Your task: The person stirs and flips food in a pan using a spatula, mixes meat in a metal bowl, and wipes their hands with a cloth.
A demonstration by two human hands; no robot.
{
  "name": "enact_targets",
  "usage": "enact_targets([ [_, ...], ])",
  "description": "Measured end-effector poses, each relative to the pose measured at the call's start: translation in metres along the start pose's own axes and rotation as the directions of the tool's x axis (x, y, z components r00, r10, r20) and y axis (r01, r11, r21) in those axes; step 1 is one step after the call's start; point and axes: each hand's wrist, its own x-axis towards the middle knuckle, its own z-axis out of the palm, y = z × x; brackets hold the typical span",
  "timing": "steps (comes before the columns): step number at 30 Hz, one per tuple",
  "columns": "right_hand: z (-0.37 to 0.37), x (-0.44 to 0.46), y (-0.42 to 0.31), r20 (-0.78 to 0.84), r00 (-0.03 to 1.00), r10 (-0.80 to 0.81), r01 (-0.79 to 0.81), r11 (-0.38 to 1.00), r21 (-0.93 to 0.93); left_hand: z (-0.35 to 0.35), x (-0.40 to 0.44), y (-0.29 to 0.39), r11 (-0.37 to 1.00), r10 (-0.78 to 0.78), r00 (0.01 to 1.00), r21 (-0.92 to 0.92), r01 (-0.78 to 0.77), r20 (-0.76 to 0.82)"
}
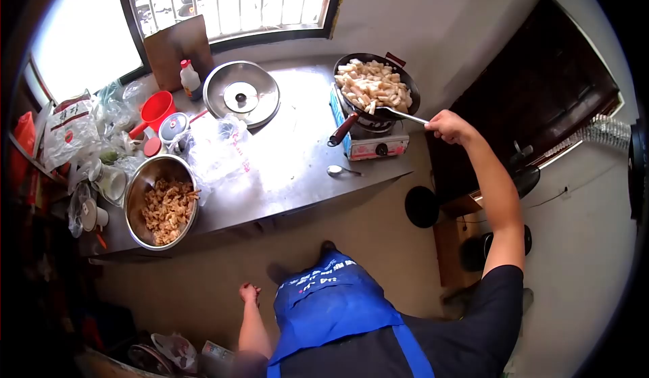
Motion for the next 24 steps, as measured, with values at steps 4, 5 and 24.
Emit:
enact_targets([
  [4,-0.016,0.005,0.002,0.028,0.999,0.031,-0.032,0.998,0.048,-0.003,-0.005,-0.011,0.998,-0.009,1.0,0.066,0.01,-0.018],
  [5,-0.02,0.005,0.005,0.051,0.998,0.035,-0.038,0.998,0.059,-0.002,-0.011,-0.018,0.996,-0.069,0.997,0.056,0.071,-0.037],
  [24,-0.129,-0.061,-0.053,0.0,0.909,-0.417,0.366,0.798,-0.48,0.089,-0.033,0.068,0.84,0.541,0.84,-0.07,-0.538,0.036],
])
